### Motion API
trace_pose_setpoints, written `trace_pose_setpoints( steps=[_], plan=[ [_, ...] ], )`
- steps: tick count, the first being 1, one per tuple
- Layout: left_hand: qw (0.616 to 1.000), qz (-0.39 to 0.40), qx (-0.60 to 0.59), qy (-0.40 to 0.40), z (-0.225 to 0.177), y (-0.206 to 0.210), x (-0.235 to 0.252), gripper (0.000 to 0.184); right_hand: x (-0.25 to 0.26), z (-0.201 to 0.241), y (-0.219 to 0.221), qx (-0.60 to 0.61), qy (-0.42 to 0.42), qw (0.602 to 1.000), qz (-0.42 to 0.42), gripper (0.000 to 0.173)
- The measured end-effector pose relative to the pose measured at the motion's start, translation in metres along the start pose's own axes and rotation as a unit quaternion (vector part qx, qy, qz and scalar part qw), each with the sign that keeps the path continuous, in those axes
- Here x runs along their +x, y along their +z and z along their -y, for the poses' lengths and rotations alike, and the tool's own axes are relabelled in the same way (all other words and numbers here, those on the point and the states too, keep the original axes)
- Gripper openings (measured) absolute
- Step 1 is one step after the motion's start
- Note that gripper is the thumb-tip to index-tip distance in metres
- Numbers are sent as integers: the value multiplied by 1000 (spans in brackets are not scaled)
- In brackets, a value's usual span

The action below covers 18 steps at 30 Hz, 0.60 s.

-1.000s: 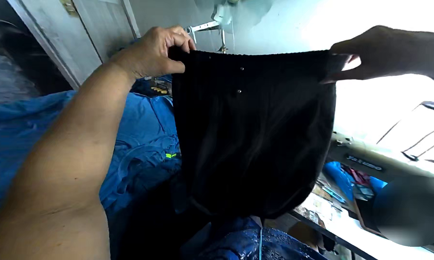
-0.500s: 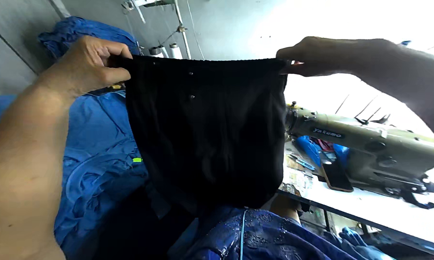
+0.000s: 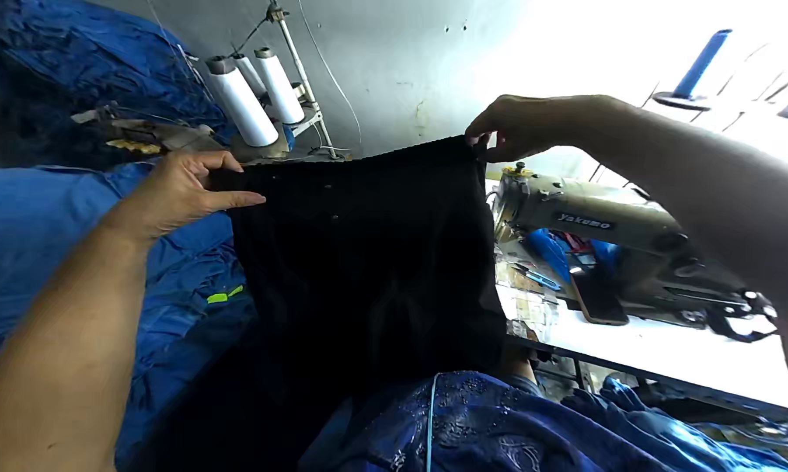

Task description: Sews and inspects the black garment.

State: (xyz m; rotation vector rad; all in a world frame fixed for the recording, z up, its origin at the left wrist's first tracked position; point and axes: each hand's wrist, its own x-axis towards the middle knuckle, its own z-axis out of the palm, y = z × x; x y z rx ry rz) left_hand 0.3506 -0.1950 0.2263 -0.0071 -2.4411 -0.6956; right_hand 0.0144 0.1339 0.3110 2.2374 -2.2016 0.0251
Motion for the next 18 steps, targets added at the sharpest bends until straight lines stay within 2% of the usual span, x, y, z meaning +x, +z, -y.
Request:
trace_pose_setpoints(
  steps=[3,6,8,11,12,14,16,18],
  plan=[
    [999,23,-21,-36,-15,5,-4,26,1,-24,13,20,-79,994,-68,11],
    [995,42,84,-41,-23,5,-4,20,0,-26,16,23,-114,988,-103,13],
    [986,44,159,-17,-22,6,-3,23,4,-33,21,3,-157,980,-124,14],
    [974,44,221,30,-21,7,-2,41,9,-40,27,-17,-193,970,-148,32],
    [972,44,226,40,-19,8,-2,45,10,-41,29,-16,-204,966,-159,35],
    [970,46,229,61,-17,8,-1,48,11,-39,32,0,-204,964,-171,29],
    [977,50,197,59,-15,8,-1,42,9,-37,36,27,-197,964,-179,20],
    [990,49,129,10,-22,9,-3,30,3,-37,39,52,-185,962,-192,16]
  ],
)
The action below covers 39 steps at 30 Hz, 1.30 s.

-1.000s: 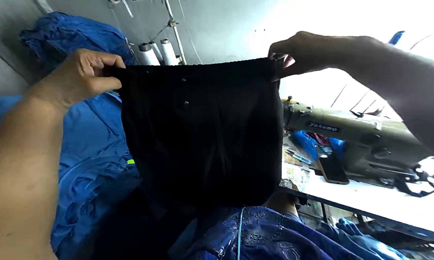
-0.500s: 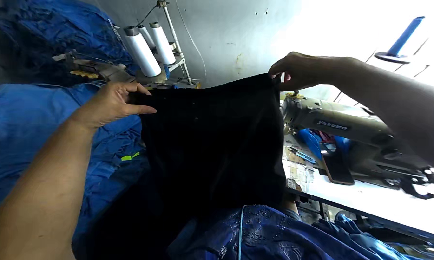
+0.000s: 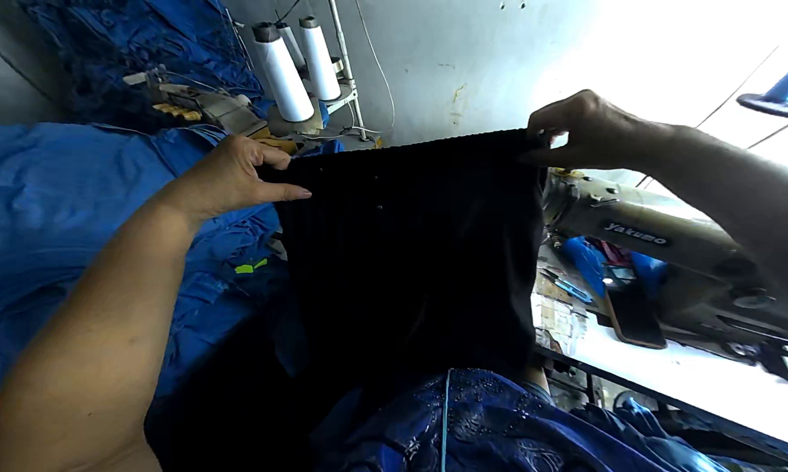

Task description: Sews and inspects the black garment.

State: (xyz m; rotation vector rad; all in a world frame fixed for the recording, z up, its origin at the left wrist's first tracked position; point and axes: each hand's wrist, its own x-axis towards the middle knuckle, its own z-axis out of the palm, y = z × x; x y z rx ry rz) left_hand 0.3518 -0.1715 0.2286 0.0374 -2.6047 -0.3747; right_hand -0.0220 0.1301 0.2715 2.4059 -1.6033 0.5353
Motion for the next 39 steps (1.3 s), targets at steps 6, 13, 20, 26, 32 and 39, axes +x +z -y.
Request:
trace_pose_setpoints(
  steps=[6,13,20,26,32,39],
  plan=[
    [994,36,-97,-36,-11,-5,-1,18,-2,59,-11,-48,150,985,64,10],
    [996,29,-21,-86,-9,-5,14,20,-14,-9,1,-21,26,999,20,12],
    [992,-28,-103,-65,-6,-6,21,18,-7,-13,-8,-55,95,994,25,16],
    [978,-100,-173,-61,-25,-18,31,26,9,-9,-36,-94,145,985,-15,21],
    [980,-154,-127,-5,-64,-57,44,43,18,-1,-75,-107,167,978,-70,21],
    [991,-113,-26,65,-99,-88,64,33,22,5,-105,-149,151,971,-109,18]
  ],
)
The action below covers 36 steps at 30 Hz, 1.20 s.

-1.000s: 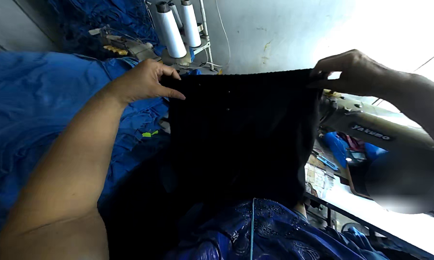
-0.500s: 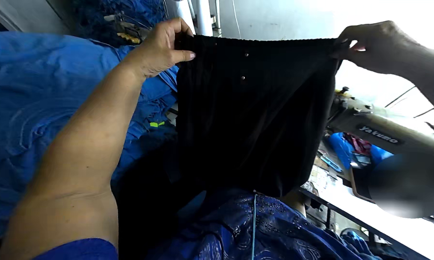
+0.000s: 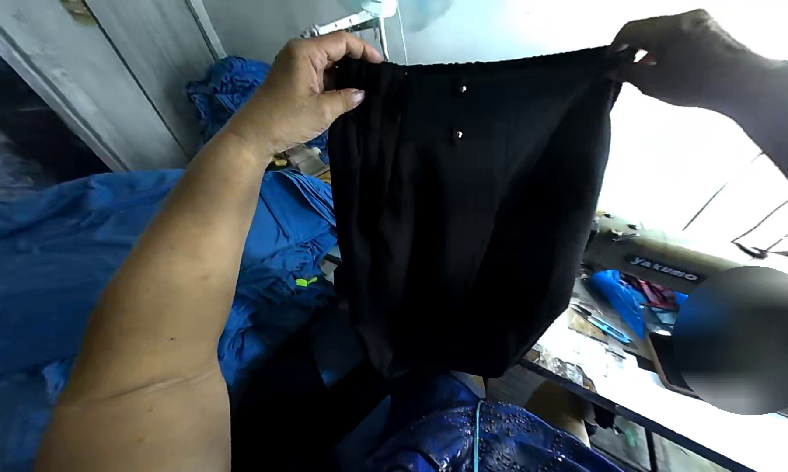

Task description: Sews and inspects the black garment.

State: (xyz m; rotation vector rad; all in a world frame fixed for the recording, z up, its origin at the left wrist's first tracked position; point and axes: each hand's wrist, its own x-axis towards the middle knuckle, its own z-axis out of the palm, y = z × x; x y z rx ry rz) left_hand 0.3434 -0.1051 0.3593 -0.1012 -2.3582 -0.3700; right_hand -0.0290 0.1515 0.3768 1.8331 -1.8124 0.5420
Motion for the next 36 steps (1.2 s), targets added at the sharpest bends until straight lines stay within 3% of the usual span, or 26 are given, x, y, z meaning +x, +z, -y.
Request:
trace_pose_setpoints(
  steps=[6,13,16,21,25,28,36],
  plan=[
    [996,58,61,-40,-17,2,9,28,4,-10,12,4,20,1000,10,19],
    [990,83,94,-59,-3,12,8,25,8,-15,49,50,56,997,22,28],
    [988,95,113,-50,15,17,3,29,7,-22,61,62,22,998,25,27],
    [981,107,130,-96,43,27,-6,11,6,-17,62,60,-37,994,88,39],
    [980,87,109,-145,69,29,-11,15,2,-8,60,-4,-60,982,179,37],
    [984,66,54,-157,77,27,-13,16,1,5,53,-60,-27,969,237,34],
    [983,78,-30,-166,80,24,-26,20,-2,9,47,-68,-7,962,263,30]
  ],
)
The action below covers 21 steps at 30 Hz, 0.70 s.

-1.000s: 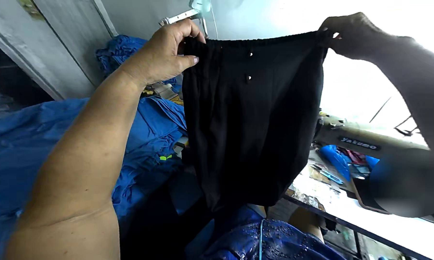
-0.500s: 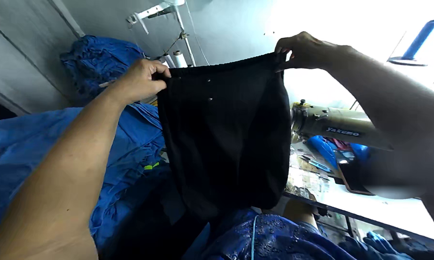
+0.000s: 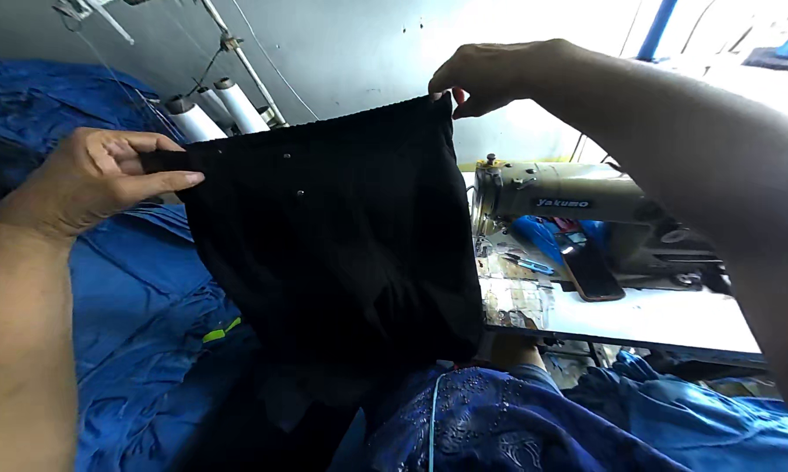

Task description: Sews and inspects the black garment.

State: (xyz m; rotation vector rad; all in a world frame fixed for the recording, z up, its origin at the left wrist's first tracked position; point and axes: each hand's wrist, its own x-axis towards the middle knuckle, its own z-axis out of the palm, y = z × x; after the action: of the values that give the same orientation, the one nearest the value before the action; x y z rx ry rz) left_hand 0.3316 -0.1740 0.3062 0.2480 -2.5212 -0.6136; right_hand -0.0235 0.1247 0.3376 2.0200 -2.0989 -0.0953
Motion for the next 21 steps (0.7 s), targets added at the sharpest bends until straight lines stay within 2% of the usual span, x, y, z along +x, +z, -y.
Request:
trace_pose_setpoints(
  steps=[3,7,10,13,16,21],
  plan=[
    [999,-9,35,-8,4,2,0,31,-1,3,-2,9,-4,1000,-3,24],
    [997,-20,78,-16,5,-2,3,32,-2,2,-3,14,-28,999,-41,21],
    [995,-18,95,1,4,-8,5,29,-7,3,-10,-11,-43,997,-57,30],
    [994,-5,103,32,-1,-17,6,24,-10,3,-17,-29,-49,996,-76,23],
    [992,-27,109,55,-8,-25,3,20,-14,6,-29,5,-19,995,-96,21],
    [995,-71,-1,76,-29,-43,3,21,-28,8,-57,51,-28,980,-189,22]
  ],
)
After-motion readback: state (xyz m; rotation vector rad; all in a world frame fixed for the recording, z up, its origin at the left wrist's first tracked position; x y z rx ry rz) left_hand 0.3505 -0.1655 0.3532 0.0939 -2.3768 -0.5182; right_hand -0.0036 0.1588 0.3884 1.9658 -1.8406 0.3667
